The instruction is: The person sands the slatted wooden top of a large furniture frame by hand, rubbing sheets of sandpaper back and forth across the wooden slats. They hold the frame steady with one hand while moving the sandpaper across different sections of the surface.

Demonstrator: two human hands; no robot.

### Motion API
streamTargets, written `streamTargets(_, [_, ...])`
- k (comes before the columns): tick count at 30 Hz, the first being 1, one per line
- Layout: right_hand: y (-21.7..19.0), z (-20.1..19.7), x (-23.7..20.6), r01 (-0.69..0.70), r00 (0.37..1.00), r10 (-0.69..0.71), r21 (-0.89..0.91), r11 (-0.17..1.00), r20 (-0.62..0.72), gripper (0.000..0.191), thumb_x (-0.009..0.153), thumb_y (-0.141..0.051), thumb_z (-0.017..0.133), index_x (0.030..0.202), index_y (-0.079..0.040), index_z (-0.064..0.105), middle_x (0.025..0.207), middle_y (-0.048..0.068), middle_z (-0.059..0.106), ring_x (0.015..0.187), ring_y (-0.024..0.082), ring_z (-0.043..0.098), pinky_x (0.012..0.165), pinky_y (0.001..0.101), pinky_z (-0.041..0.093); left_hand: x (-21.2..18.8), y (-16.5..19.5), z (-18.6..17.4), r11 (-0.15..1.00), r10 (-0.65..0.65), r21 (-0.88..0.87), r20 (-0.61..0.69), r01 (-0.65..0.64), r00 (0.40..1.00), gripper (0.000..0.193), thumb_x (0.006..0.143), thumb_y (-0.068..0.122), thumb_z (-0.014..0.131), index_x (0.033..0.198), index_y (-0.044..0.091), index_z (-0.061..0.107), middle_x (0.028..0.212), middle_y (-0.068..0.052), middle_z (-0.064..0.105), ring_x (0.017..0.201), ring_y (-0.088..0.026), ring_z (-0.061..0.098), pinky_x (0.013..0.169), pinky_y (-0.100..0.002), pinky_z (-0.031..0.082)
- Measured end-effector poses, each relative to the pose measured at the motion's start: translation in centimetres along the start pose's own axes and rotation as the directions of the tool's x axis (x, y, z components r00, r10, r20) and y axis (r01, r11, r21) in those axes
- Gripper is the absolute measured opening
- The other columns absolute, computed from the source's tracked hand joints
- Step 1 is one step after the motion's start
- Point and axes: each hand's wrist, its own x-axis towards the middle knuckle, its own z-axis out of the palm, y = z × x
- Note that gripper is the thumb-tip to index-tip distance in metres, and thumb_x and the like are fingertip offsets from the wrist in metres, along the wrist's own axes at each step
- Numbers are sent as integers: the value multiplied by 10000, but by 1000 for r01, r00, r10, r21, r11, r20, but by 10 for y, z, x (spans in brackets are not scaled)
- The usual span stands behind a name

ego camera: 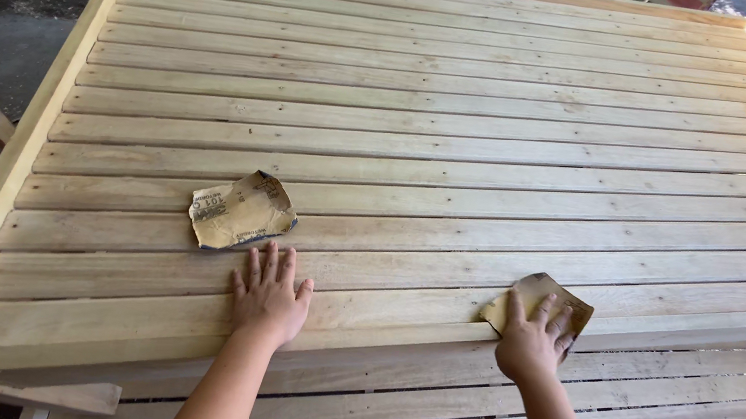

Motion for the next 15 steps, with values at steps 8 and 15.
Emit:
streamTargets(8, [-144, 65, -98, 374, 922, -360, -88, 923, 143, 923, 864, 113, 426, 1613, -14, -99, 1669, 284, -158, 1560, 398, -166, 1262, 484, -77, 13, 0, 5, 979, 198, 42, 16, -198, 980, 738, 1033, 540, 241, 1643, 180, 33, 1725, -78, -88, 1576, -298, -78, 1258, -483, -10])
streamTargets(15, [-103, 29, -87, -50, 999, 50, 103, 993, 4, 959, 872, 92, 452, 1615, -147, -105, 1688, 146, -180, 1550, 304, -168, 1269, 406, -105, 18, -21, 17, 920, 390, 59, -37, -388, 920, 728, 1038, 503, 230, 1626, 104, 72, 1709, -110, -29, 1566, -291, -24, 1247, -445, 11])
